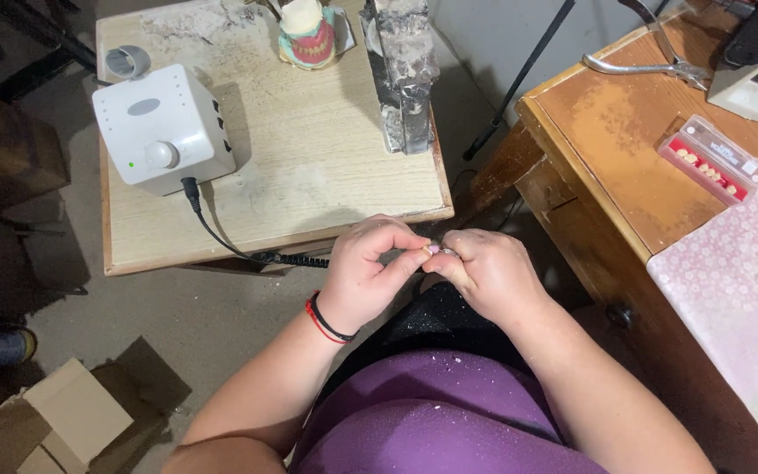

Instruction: Refining a dental prosthesis by grinding components with a rotary tool and applying material to a model.

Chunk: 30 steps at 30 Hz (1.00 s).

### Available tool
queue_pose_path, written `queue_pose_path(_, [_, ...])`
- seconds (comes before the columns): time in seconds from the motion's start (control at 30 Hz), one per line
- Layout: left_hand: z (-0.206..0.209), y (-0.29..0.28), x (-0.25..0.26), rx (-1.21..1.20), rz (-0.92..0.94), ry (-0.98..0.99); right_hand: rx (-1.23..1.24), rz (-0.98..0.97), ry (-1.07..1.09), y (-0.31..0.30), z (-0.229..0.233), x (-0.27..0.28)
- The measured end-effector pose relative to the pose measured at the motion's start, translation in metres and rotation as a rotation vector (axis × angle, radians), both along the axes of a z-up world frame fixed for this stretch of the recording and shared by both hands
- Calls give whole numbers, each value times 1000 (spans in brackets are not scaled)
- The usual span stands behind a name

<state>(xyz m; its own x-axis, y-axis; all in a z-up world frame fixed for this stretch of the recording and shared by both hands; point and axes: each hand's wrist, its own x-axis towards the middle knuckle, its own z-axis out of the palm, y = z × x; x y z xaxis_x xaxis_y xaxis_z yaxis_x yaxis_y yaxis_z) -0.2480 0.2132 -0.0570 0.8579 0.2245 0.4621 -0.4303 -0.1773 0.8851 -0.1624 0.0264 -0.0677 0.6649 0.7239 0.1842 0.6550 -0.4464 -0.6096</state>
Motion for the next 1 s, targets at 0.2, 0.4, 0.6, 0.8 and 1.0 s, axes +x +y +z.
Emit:
queue_pose_path(0.2, [-4,2,1,66,-5,58,-57,6,-53,-3,-4,4])
queue_pose_path(0.4, [1,0,1,96,21,65,-67,-4,-77,-5,-5,4])
queue_pose_path(0.6, [0,1,1,130,3,87,-93,-8,-67,-5,-7,3])
queue_pose_path(0.8, [-10,-4,1,23,40,75,-21,-50,-101,-5,-16,0])
queue_pose_path(1.0, [-17,-11,6,-57,25,-84,227,-24,311,0,-16,-8])
